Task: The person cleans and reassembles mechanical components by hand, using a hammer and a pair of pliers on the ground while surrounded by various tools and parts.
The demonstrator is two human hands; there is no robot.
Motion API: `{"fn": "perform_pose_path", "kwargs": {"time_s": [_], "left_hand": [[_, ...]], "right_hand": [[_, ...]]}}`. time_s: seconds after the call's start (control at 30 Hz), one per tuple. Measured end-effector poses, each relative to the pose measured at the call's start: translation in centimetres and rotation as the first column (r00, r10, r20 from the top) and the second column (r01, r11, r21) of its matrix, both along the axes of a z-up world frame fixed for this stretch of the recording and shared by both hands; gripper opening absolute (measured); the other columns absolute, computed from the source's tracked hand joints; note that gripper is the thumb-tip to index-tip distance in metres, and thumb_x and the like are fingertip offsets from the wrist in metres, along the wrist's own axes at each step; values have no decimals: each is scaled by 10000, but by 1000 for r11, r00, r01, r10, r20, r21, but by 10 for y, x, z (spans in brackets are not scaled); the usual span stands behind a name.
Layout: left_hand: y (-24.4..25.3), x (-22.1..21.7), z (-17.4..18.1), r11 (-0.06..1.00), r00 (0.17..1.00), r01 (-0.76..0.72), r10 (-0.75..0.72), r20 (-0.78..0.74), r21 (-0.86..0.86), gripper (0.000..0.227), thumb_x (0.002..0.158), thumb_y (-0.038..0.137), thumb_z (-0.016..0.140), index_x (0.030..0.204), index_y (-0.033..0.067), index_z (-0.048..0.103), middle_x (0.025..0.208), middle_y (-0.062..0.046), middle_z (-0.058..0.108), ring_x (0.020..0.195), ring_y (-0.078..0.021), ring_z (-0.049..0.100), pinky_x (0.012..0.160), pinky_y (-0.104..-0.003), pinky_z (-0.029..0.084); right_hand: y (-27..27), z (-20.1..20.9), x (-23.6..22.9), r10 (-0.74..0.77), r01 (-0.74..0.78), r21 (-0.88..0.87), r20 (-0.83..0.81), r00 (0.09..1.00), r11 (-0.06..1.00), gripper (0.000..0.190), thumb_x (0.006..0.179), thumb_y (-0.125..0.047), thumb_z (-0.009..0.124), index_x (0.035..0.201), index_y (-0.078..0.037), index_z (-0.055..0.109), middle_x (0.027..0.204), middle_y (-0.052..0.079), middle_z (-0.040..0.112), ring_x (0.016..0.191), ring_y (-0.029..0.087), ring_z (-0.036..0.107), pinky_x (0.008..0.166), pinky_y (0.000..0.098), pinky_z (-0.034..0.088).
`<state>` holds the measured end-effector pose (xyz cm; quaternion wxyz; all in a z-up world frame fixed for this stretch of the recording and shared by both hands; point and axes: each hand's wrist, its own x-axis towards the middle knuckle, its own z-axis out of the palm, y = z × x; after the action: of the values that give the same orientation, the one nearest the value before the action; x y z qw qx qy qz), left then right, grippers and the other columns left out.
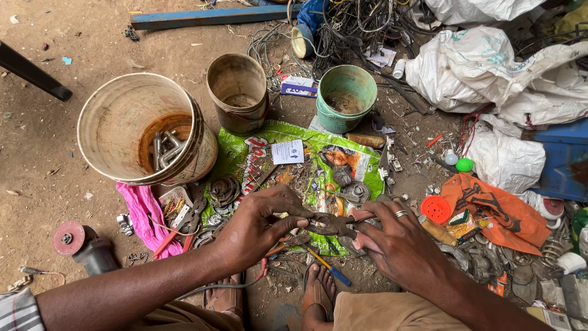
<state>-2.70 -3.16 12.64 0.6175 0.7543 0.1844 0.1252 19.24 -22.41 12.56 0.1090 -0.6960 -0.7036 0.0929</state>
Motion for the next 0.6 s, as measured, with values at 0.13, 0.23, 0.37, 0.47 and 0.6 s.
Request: {"fn": "perform_pose_path", "kwargs": {"time_s": [0.13,0.23,0.37,0.47,0.6], "left_hand": [[2,2,-5,1000,999,-4,4,-46,-15,144,868,111,740,974,24,786,937,-48,692,860,-144,704,702,-326,602],[2,2,-10,997,1000,-4,2,21,79,142,865,125,778,934,2,787,897,-73,703,854,-157,695,763,-344,561],[3,3,-13,1000,998,0,1,-70,5,160,861,144,783,938,4,782,904,-75,687,840,-156,688,766,-347,563],[4,4,-13,999,999,4,-7,-51,-54,196,857,130,770,1014,14,781,928,-66,679,869,-152,682,784,-341,572],[4,3,-14,997,997,9,-16,-82,-75,307,849,139,782,1139,40,775,969,-45,689,933,-134,697,834,-322,589]], "right_hand": [[1,3,-4,34,-39,65,70,997,997,162,736,-106,804,882,-112,733,1201,69,611,1167,310,574,982,539,467],[1,4,-6,20,-21,10,72,997,1000,315,678,-137,797,978,-59,744,1236,97,601,1190,337,548,934,509,476],[3,5,-9,-13,22,-80,105,994,997,254,720,-161,798,969,-123,769,1288,66,599,1209,319,536,891,537,453],[3,5,-10,-23,34,-97,117,993,995,254,728,-185,797,973,-121,772,1287,62,597,1215,319,533,875,550,439],[1,2,-7,-35,40,-43,116,993,998,314,748,-233,793,1025,-88,758,1268,89,591,1165,320,531,844,547,443]]}}
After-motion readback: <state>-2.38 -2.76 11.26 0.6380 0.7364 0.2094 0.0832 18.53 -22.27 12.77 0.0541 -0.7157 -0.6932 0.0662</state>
